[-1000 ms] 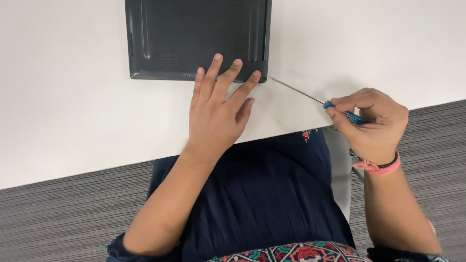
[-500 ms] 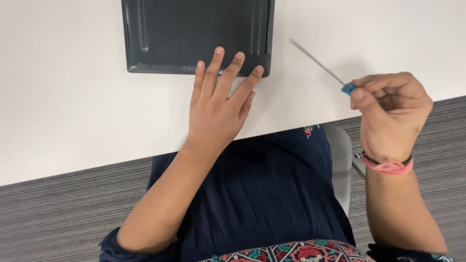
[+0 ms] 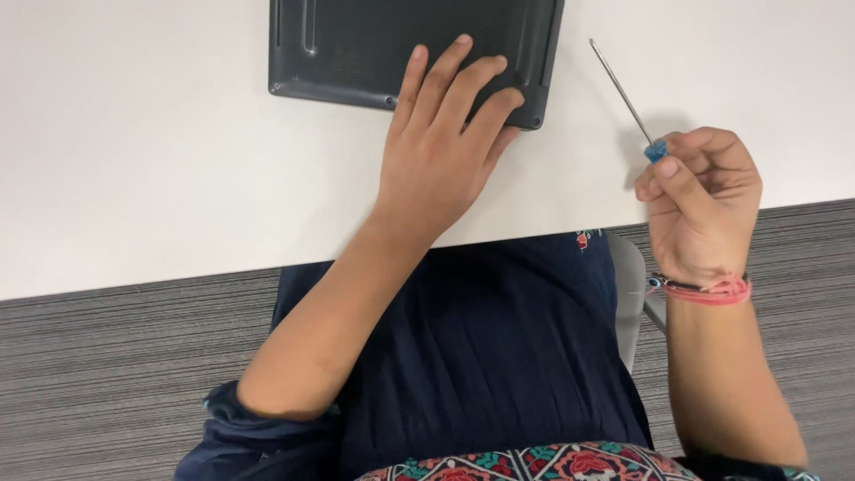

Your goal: Using a screwdriver to open the back panel of a laptop.

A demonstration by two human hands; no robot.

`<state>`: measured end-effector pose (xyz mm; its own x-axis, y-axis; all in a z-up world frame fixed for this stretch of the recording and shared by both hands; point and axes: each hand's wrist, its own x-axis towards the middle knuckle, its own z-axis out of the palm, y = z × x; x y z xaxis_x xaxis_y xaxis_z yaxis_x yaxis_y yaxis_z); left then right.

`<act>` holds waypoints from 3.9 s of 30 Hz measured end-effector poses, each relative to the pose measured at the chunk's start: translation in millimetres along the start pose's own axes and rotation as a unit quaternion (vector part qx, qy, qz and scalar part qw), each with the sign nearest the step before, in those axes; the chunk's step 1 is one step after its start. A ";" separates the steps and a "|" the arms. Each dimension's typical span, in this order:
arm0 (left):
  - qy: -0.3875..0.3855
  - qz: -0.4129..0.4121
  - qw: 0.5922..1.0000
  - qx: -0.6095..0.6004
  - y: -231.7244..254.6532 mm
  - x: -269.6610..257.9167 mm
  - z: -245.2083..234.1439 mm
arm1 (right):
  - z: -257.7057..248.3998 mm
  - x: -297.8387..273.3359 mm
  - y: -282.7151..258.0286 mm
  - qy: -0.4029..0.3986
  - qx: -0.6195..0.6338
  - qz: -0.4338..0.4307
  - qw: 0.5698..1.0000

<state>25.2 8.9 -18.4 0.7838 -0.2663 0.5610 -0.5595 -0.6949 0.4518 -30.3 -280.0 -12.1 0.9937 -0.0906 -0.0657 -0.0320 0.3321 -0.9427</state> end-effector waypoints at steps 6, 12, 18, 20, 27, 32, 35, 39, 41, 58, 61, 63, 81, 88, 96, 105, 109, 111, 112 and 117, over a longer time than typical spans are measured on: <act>0.016 0.052 0.999 -0.006 -13.3 2.9 6.9 | 5.1 -2.1 4.8 0.013 0.001 -0.033 0.999; 0.011 0.079 0.996 0.032 -21.4 7.0 9.4 | 11.4 -1.7 5.3 0.009 -0.033 -0.039 0.999; 0.034 0.074 0.996 0.023 -24.9 6.7 12.0 | 27.2 -7.8 7.3 0.007 -0.209 -0.088 0.974; 0.035 0.071 0.997 0.014 -26.0 6.7 11.0 | 31.6 -11.1 3.5 0.007 -0.247 -0.091 0.965; 0.035 0.048 0.998 -0.024 -23.2 8.9 4.9 | 22.4 -9.6 0.6 0.032 -0.059 -0.034 0.997; 0.038 0.038 0.997 -0.049 -19.8 11.8 1.2 | 82.0 14.5 -25.5 0.115 0.107 0.082 0.984; 0.029 0.019 0.998 -0.050 -16.4 12.7 -1.7 | 80.1 19.6 -17.9 0.088 0.005 0.091 0.992; 0.016 -0.005 0.999 -0.049 -10.9 15.8 -4.1 | 78.0 27.5 -14.9 -0.004 -0.187 0.019 0.982; 0.016 -0.013 0.999 -0.041 -8.6 16.4 -4.1 | 87.3 30.7 -18.1 -0.009 -0.265 0.001 0.964; 0.021 -0.018 0.998 -0.051 -8.0 8.6 2.5 | 95.1 57.0 -18.2 -0.097 -0.513 -0.018 0.853; 0.023 -0.022 0.998 -0.047 -8.3 8.9 2.1 | 93.1 63.4 -20.7 -0.096 -0.486 0.041 0.868; 0.022 -0.021 0.998 -0.052 -8.6 8.8 1.2 | 93.3 65.7 -19.3 -0.091 -0.481 0.063 0.870; 0.040 -0.066 0.995 -0.066 -1.3 13.9 8.4 | 90.6 73.6 -21.6 -0.108 -0.483 0.105 0.863; 0.053 -0.071 0.994 -0.060 -2.8 12.3 11.4 | 80.8 70.9 -35.3 -0.150 -0.466 0.115 0.864; 0.045 -0.066 0.996 -0.026 2.3 10.9 11.3 | 82.5 49.3 -89.8 -0.199 -0.664 -0.101 0.714; 0.026 -0.077 0.996 -0.027 2.9 11.4 11.7 | 53.0 40.3 -109.8 -0.132 -0.793 0.037 0.594; 0.041 -0.074 0.996 -0.025 2.7 12.0 15.1 | 23.7 36.8 -107.9 -0.153 -0.761 -0.038 0.629; 0.043 -0.080 0.995 -0.028 3.0 12.7 15.6 | 19.0 39.6 -106.9 -0.173 -0.739 -0.051 0.649; 0.043 -0.080 0.995 -0.028 2.6 12.0 16.6 | 18.4 39.5 -106.6 -0.173 -0.739 -0.051 0.649; 0.049 -0.077 0.995 -0.025 2.3 11.2 18.0 | -34.1 57.3 -91.4 -0.202 -0.726 -0.040 0.656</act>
<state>37.5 -7.7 -23.5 0.8326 -0.0908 0.5463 -0.4494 -0.6872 0.5708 25.9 -347.6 59.2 0.9366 0.2997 -0.1813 0.2444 -0.9300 -0.2747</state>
